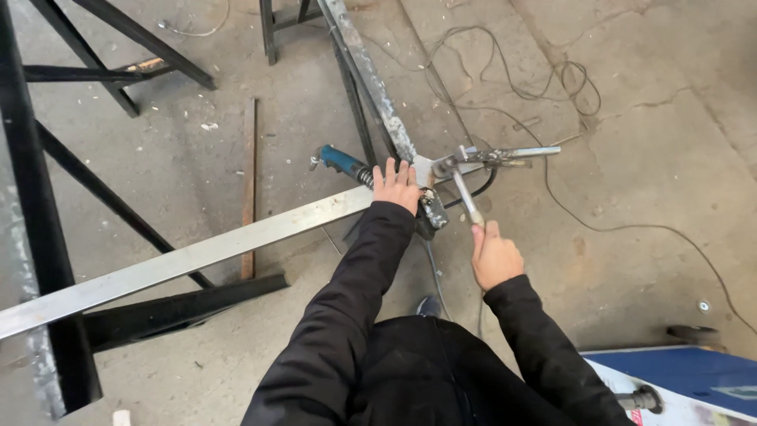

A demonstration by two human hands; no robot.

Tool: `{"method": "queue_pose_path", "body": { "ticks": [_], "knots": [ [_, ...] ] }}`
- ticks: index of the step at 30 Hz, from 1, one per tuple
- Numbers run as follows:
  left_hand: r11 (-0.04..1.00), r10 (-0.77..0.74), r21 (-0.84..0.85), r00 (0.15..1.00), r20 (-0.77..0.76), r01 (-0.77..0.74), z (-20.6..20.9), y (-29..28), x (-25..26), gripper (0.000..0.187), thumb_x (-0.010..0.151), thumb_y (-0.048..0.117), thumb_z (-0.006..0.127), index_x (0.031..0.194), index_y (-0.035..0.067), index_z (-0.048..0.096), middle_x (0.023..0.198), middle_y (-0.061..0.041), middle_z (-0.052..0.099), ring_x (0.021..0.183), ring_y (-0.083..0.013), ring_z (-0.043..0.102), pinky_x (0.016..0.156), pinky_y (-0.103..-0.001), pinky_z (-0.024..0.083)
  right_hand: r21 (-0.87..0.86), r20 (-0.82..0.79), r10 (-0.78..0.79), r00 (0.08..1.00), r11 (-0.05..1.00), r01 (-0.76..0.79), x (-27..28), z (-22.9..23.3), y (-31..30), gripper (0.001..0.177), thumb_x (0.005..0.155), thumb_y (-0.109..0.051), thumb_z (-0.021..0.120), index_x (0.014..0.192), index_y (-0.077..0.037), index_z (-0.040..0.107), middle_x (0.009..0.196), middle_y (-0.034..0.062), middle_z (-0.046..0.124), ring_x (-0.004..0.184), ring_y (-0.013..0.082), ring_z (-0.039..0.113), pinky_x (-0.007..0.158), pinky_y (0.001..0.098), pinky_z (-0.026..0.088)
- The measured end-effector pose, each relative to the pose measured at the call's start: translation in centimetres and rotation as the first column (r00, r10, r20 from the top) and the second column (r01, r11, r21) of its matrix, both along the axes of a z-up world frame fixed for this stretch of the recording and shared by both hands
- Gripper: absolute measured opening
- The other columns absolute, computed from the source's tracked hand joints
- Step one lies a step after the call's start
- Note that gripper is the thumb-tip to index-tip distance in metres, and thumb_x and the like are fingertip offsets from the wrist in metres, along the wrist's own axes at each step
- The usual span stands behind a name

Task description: Grinding, hammering, and welding metal pieces to a metal bar in a workshop.

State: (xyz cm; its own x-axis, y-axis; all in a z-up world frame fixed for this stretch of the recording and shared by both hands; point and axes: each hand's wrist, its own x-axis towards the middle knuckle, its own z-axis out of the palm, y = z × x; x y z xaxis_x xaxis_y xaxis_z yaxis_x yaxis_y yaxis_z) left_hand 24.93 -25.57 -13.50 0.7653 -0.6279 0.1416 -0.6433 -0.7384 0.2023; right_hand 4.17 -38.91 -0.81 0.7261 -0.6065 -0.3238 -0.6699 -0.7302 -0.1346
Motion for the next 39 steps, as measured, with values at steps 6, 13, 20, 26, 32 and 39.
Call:
{"method": "queue_pose_path", "body": {
  "ticks": [6,13,20,26,32,39],
  "knots": [
    [0.999,-0.024,0.033,0.999,0.024,0.023,-1.9,0.2,-0.5,0.064,0.11,0.038,0.068,0.16,-0.001,0.057,0.167,-0.025,0.057,0.161,-0.0558,0.037,0.128,-0.079,0.017,0.046,0.166,0.0,0.986,0.999,-0.008,-0.2,4.5,2.1,0.056,0.12,-0.061,0.031,0.123,-0.012,0.057,0.098,0.0347,0.079,0.101,0.0556,0.08,0.088,0.0668,0.063],
    [0.998,-0.029,0.05,1.0,-0.002,0.029,1.1,1.5,-1.4,0.056,0.113,0.027,0.057,0.161,-0.001,0.057,0.169,-0.024,0.056,0.163,-0.0548,0.035,0.129,-0.078,0.016,-0.119,0.076,0.072,0.994,0.991,-0.063,0.9,0.3,1.9,0.045,0.12,-0.055,0.038,0.118,-0.014,0.057,0.091,0.0262,0.081,0.092,0.046,0.084,0.079,0.0576,0.067],
    [0.999,-0.007,-0.034,0.994,0.113,0.011,-1.0,0.3,-0.7,0.047,0.11,0.014,0.056,0.153,-0.004,0.063,0.162,-0.028,0.061,0.159,-0.0592,0.039,0.128,-0.081,0.015,-0.042,0.257,0.034,0.966,0.999,-0.024,0.4,3.5,1.0,0.056,0.122,-0.055,0.035,0.121,-0.006,0.062,0.092,0.0372,0.077,0.096,0.0571,0.08,0.083,0.0671,0.062],
    [0.998,-0.036,-0.053,0.985,0.171,0.046,-0.2,1.2,-1.6,0.045,0.107,0.012,0.056,0.146,-0.004,0.069,0.155,-0.027,0.066,0.155,-0.059,0.045,0.127,-0.082,0.017,-0.112,0.324,0.077,0.943,0.993,-0.043,1.3,2.2,1.8,0.044,0.122,-0.05,0.037,0.125,-0.011,0.058,0.087,0.0315,0.076,0.091,0.0518,0.08,0.079,0.0632,0.063],
    [0.987,0.01,-0.151,0.93,0.367,0.048,-0.8,0.8,-0.8,0.034,0.101,0.006,0.062,0.128,-0.008,0.078,0.138,-0.031,0.075,0.143,-0.0592,0.058,0.123,-0.084,0.023,-0.018,0.34,0.016,0.94,1.0,-0.011,0.2,3.4,1.3,0.055,0.122,-0.055,0.041,0.125,-0.007,0.067,0.09,0.033,0.078,0.093,0.0541,0.08,0.078,0.0656,0.061],
    [0.93,0.02,-0.306,0.801,0.598,0.205,-1.5,-0.6,0.0,0.02,0.091,-0.001,0.066,0.101,-0.013,0.079,0.104,-0.035,0.079,0.111,-0.0564,0.073,0.115,-0.083,0.035,0.197,0.675,-0.157,0.721,0.98,0.029,-2.2,6.0,2.2,0.033,0.113,-0.039,0.074,0.127,-0.01,0.065,0.086,0.0227,0.078,0.089,0.0486,0.077,0.079,0.0608,0.057]
  ]
}}
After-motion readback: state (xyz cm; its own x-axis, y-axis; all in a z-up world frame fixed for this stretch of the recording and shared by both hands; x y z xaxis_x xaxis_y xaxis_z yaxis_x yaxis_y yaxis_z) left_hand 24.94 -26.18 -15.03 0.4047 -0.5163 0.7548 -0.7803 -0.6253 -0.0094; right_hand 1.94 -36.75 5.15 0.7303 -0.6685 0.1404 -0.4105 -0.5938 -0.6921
